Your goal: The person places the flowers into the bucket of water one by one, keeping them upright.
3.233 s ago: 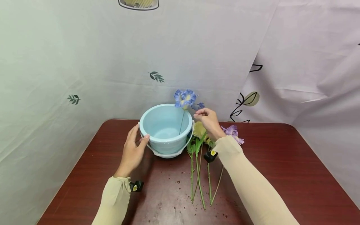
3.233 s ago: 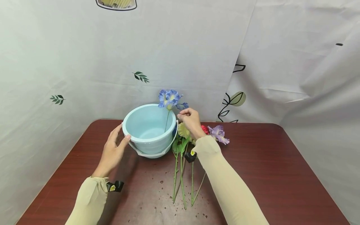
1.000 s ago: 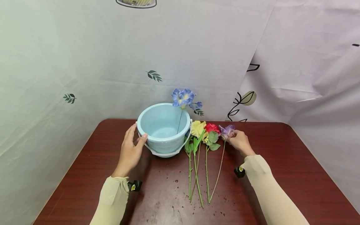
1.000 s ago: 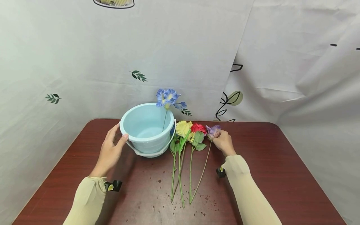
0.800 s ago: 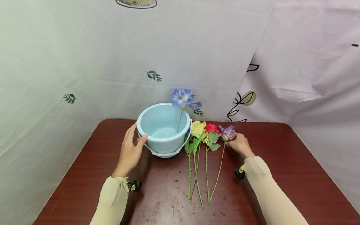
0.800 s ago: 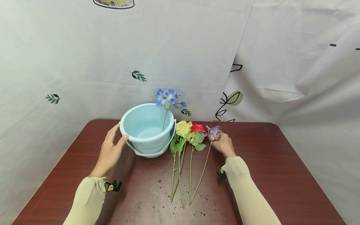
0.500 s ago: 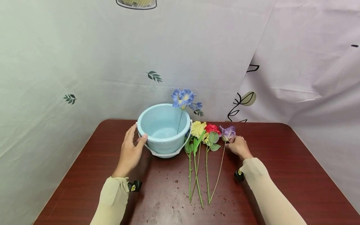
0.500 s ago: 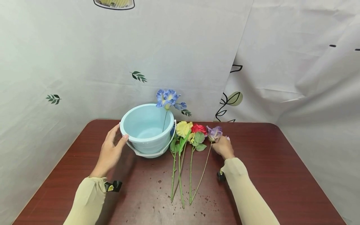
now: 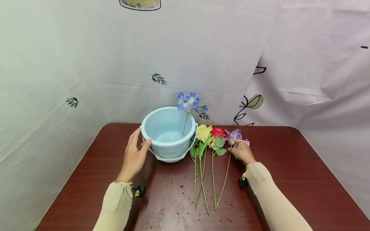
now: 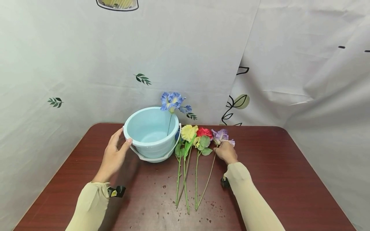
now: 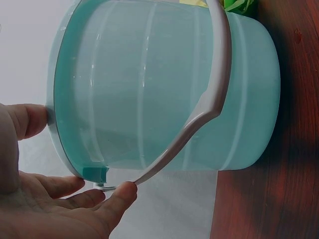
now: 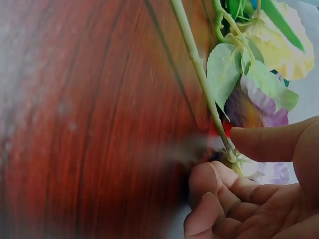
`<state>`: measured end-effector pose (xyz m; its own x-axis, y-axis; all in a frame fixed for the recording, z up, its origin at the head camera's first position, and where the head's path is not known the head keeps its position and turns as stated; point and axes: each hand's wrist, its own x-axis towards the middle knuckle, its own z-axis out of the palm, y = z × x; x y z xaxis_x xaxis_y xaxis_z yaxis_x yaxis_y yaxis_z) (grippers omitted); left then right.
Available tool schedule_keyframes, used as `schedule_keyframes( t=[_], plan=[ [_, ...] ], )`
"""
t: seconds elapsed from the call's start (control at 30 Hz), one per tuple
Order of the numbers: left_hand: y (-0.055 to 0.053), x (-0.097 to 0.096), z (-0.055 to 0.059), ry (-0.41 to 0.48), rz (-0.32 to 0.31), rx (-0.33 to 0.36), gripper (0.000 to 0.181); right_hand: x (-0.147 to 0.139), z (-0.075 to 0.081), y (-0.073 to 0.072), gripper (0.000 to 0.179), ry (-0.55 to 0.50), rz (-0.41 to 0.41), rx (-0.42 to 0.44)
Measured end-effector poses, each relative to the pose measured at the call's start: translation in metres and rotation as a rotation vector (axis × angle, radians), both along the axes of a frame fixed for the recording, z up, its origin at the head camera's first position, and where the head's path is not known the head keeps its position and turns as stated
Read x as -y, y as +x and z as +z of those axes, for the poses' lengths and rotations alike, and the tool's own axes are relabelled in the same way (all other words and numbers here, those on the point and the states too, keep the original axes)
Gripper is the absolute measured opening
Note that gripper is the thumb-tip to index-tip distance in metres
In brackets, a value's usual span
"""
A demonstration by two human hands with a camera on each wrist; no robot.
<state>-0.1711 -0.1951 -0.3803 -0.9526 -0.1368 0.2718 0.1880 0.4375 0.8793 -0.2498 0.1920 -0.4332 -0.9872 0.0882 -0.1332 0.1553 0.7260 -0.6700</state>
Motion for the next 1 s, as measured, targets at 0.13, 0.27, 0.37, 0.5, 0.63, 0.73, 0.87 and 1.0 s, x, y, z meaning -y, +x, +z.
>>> schedule_keyframes(
  t=[0.13,0.27,0.37,0.5,0.63,0.73,0.87,1.0],
  plan=[
    [0.001,0.000,0.000,0.008,-0.008,-0.002,0.062,0.003,-0.001,0.000,0.032,-0.034,0.019,-0.008],
    [0.001,0.000,0.000,0.016,-0.012,-0.008,0.062,0.003,-0.001,0.000,0.033,-0.047,0.029,-0.016],
    [0.001,0.000,0.000,0.025,-0.013,-0.015,0.061,0.003,-0.001,0.000,0.031,-0.057,0.018,-0.021],
    [0.000,0.000,0.000,0.027,-0.011,-0.017,0.062,0.002,-0.001,-0.001,0.028,-0.102,-0.011,-0.010],
    [0.001,0.001,0.000,0.014,-0.006,-0.010,0.062,0.002,0.001,-0.002,0.025,-0.169,-0.051,0.024],
    [0.000,0.000,0.000,0.010,-0.003,-0.011,0.062,0.002,0.005,-0.002,0.019,-0.192,-0.083,0.040],
    [0.000,0.000,0.000,0.013,-0.002,-0.014,0.062,0.001,0.012,-0.003,0.016,-0.190,-0.098,0.030],
    [0.000,0.000,0.000,0.009,-0.001,-0.011,0.062,0.000,0.018,-0.003,0.016,-0.198,-0.108,0.001]
  ],
)
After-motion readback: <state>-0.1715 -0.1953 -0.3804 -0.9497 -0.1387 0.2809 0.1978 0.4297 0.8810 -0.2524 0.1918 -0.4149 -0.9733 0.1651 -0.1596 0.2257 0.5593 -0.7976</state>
